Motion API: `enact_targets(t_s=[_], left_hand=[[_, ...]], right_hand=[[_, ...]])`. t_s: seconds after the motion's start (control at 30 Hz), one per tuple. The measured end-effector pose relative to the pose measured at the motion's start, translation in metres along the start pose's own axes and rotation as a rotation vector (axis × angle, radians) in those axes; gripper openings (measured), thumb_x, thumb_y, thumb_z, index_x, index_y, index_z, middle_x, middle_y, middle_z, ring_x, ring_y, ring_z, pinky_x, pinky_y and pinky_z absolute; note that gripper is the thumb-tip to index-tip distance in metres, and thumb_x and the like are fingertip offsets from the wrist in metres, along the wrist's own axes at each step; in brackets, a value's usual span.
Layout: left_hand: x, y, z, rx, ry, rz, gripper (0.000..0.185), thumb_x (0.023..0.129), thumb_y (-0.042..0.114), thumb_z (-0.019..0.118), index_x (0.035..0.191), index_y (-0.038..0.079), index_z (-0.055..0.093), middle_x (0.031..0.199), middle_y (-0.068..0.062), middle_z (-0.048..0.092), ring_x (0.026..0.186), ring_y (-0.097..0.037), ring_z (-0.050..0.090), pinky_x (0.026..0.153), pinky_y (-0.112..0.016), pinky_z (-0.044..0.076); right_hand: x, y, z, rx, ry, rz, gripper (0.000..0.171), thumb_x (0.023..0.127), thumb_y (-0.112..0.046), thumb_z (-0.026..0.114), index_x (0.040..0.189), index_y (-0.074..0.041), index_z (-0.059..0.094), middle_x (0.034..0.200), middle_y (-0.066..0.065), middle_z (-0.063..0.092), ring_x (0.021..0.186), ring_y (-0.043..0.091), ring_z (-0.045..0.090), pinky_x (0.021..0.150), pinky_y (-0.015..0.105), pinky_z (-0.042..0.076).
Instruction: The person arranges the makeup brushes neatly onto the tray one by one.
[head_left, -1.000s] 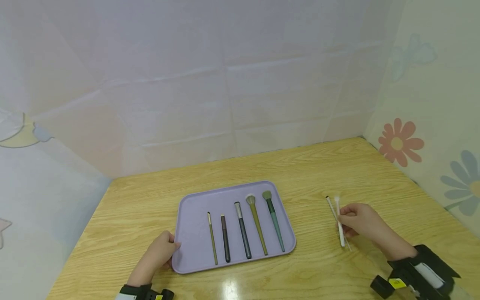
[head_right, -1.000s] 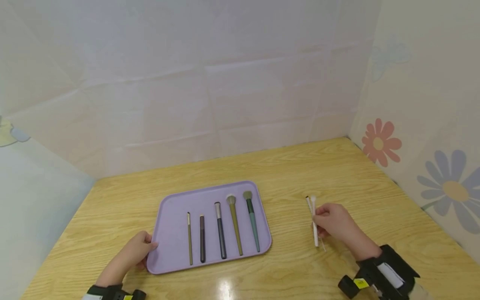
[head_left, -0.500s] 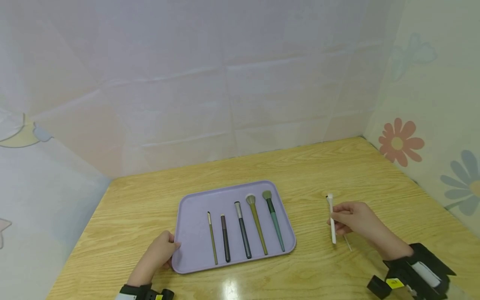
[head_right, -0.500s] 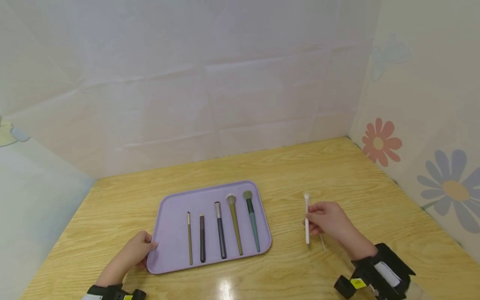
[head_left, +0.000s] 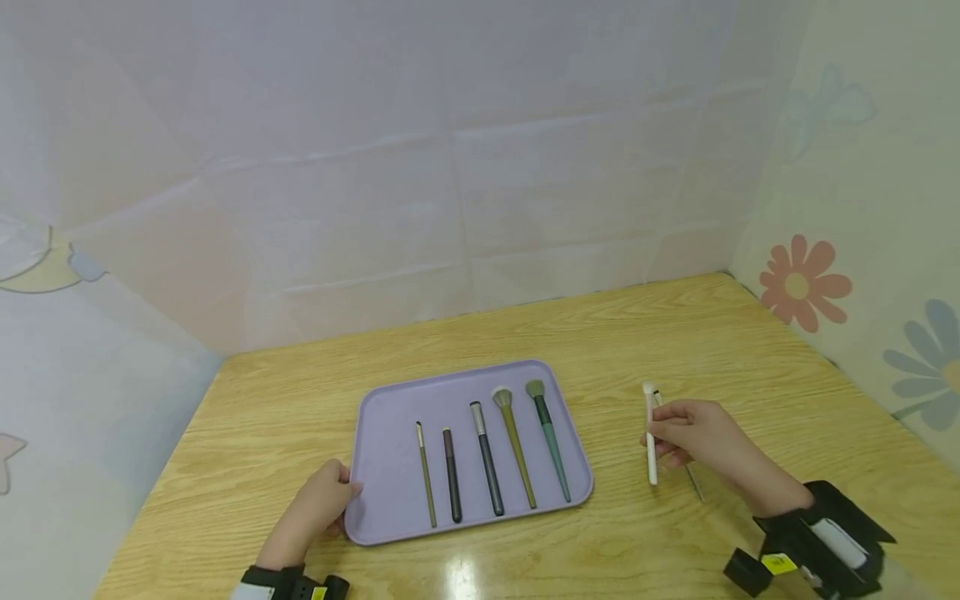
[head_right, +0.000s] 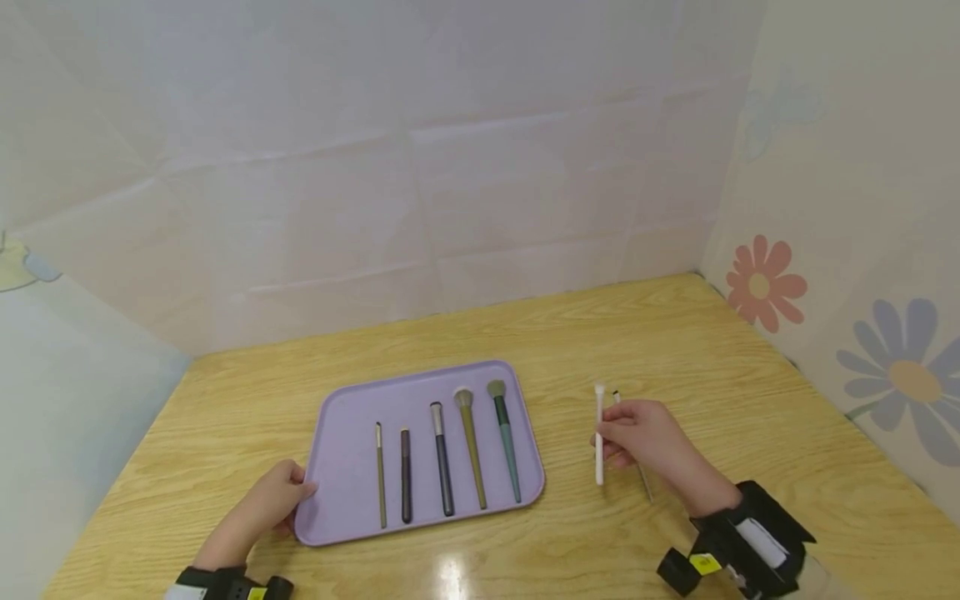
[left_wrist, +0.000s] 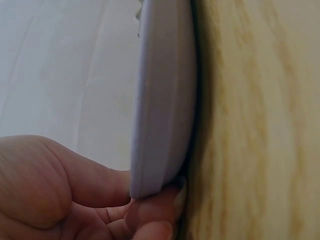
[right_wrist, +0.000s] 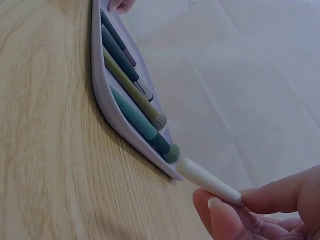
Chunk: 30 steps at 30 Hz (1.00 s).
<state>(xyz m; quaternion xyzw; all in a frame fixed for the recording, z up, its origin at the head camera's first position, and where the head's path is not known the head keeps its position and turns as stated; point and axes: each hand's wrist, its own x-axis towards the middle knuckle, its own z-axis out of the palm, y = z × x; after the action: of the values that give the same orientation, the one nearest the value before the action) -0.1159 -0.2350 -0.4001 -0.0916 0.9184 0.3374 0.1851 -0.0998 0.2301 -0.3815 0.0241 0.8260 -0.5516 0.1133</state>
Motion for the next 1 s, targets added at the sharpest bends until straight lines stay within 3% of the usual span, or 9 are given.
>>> enact_targets(t_s=[0.3, 1.0], left_hand=[[0.0, -0.001, 0.0, 0.001, 0.007, 0.007, 0.014, 0.095, 0.005, 0.053, 0.096, -0.009, 0.05, 0.075, -0.013, 0.055, 0.058, -0.022, 0.056, 0.051, -0.031, 0.048], [0.0, -0.002, 0.001, -0.004, 0.017, 0.01, 0.015, 0.095, 0.006, 0.054, 0.094, -0.008, 0.05, 0.074, -0.013, 0.054, 0.057, -0.021, 0.054, 0.05, -0.031, 0.047]], right_hand=[[0.003, -0.004, 0.007, 0.023, 0.022, 0.016, 0.035, 0.097, -0.004, 0.053, 0.118, 0.023, 0.047, 0.087, 0.016, 0.07, 0.068, 0.016, 0.065, 0.054, 0.029, 0.053], [0.009, -0.008, 0.022, 0.073, 0.001, 0.005, 0.035, 0.096, -0.005, 0.055, 0.118, 0.022, 0.048, 0.086, 0.014, 0.07, 0.067, 0.017, 0.065, 0.056, 0.03, 0.054]])
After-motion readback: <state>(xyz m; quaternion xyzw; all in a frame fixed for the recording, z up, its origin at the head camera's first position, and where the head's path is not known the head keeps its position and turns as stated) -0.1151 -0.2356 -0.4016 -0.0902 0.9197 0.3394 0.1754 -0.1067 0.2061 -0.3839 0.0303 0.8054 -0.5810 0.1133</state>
